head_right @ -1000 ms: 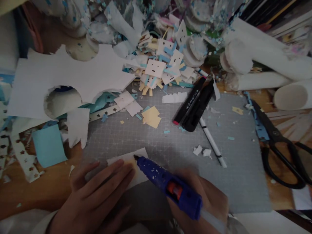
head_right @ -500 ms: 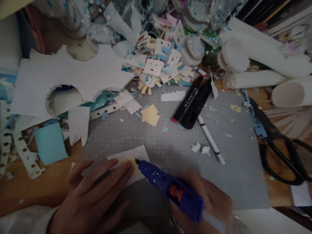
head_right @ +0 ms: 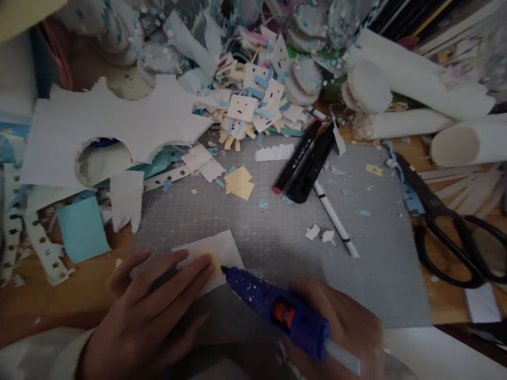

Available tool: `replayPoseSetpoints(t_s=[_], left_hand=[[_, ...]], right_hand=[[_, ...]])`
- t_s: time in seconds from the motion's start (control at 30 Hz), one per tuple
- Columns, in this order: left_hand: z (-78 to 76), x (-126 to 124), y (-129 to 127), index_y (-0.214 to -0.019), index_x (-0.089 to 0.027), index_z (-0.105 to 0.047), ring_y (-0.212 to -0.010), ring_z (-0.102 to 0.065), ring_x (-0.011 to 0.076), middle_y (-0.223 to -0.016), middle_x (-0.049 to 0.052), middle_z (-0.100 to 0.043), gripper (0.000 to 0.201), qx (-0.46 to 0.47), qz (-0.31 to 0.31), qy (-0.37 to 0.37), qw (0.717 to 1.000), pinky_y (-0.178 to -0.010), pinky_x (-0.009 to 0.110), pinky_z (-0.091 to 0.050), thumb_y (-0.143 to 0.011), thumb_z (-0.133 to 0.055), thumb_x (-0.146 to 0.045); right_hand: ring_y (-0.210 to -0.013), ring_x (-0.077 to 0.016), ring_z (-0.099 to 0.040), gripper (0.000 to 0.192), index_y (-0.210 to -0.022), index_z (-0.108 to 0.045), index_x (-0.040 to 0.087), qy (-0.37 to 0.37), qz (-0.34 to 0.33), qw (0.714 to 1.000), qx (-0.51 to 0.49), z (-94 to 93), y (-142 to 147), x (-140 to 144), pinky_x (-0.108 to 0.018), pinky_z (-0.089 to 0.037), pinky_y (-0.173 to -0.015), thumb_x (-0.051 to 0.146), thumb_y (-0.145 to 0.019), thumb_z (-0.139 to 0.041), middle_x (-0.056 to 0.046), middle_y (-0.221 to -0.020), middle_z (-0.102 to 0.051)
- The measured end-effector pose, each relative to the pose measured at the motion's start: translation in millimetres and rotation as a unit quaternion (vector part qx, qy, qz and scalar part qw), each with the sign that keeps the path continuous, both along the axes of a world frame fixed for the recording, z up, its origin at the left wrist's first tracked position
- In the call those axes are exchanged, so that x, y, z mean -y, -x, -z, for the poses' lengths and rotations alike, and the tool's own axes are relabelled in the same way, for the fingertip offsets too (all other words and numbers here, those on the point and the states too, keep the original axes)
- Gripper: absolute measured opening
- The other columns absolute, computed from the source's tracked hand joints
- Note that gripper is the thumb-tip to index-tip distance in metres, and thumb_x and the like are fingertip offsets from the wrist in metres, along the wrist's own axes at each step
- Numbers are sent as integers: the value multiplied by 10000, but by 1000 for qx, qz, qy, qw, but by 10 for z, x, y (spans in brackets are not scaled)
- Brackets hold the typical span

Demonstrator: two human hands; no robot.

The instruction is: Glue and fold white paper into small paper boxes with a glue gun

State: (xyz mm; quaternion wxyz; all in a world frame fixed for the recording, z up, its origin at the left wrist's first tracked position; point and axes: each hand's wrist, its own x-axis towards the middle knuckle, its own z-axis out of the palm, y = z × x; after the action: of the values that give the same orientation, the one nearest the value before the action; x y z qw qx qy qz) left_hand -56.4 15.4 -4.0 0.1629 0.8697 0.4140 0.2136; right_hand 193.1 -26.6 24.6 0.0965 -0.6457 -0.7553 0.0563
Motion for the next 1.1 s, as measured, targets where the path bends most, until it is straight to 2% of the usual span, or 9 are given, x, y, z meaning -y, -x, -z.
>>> replayPoseSetpoints(t_s=[0.1, 0.27, 0.63, 0.8, 0.87, 0.93, 1.03, 1.1], left_hand=[[5, 2, 11, -1174, -189, -638, -1113, -554, 214, -1170, -27, -700, 391, 3, 3, 3, 1000, -1155, 392, -124, -821, -647, -357], [0, 4, 17, -1180, -193, -630, -1136, -541, 212, -1182, -28, -693, 396, -1, 6, -1, 1000, -1160, 391, -115, -819, -654, -352], [-5, 17, 3, -1174, -220, -628, -1119, -587, 247, -1142, 14, -710, 334, -3, 5, -28, 1000, -1115, 456, -176, -850, -604, -293], [4, 27, 23, -1186, -219, -626, -1126, -589, 266, -1162, 38, -700, 343, -17, 21, -43, 999, -1095, 500, -189, -853, -553, -255], [3, 38, 33, -1181, -219, -628, -1135, -584, 272, -1162, 42, -699, 346, -14, 20, -46, 999, -1086, 513, -195, -844, -561, -255], [-8, 43, 44, -1178, -215, -627, -1147, -577, 271, -1168, 47, -696, 347, -8, 25, -49, 998, -1074, 516, -217, -838, -567, -248], [-45, 21, 55, -1129, -218, -642, -1146, -572, 248, -1166, 43, -695, 289, 14, 28, -47, 998, -1045, 490, -287, -849, -566, -218], [-78, -15, 55, -1081, -210, -650, -1121, -575, 228, -1151, 45, -695, 235, 31, 28, -43, 998, -1002, 451, -358, -869, -552, -194]], right_hand=[[-463, -153, -599, 164, -710, -597, 251, 10, 25, 1000, 6, -5, 15, 26, -247, -432, -459, 313, -802, -475, 7, -573, -614], [-462, -129, -574, 194, -700, -583, 237, 16, 28, 999, -6, -14, 39, 66, -239, -406, -464, 314, -823, -455, 14, -570, -600], [-466, -143, -599, 134, -795, -565, 219, -46, -6, 999, 17, 92, -39, 170, -245, -429, -467, 323, -835, -490, 3, -608, -633], [-446, -166, -613, 158, -841, -566, 208, -60, 15, 998, -2, 177, -25, 230, -256, -439, -439, 350, -829, -499, 20, -572, -629], [-451, -174, -622, 190, -849, -579, 205, -62, 52, 997, -19, 199, -47, 276, -252, -435, -425, 383, -824, -516, 23, -565, -635], [-449, -181, -618, 237, -811, -598, 201, -84, 118, 989, -33, 207, -125, 317, -249, -423, -407, 432, -814, -548, 16, -547, -630], [-435, -191, -580, 332, -674, -597, 189, -123, 242, 962, -36, 200, -355, 330, -260, -393, -394, 502, -782, -611, -7, -500, -582], [-520, -224, -594, 369, -744, -615, 170, -159, 300, 940, -37, 201, -561, 302, -289, -402, -442, 536, -789, -595, -43, -578, -591]])
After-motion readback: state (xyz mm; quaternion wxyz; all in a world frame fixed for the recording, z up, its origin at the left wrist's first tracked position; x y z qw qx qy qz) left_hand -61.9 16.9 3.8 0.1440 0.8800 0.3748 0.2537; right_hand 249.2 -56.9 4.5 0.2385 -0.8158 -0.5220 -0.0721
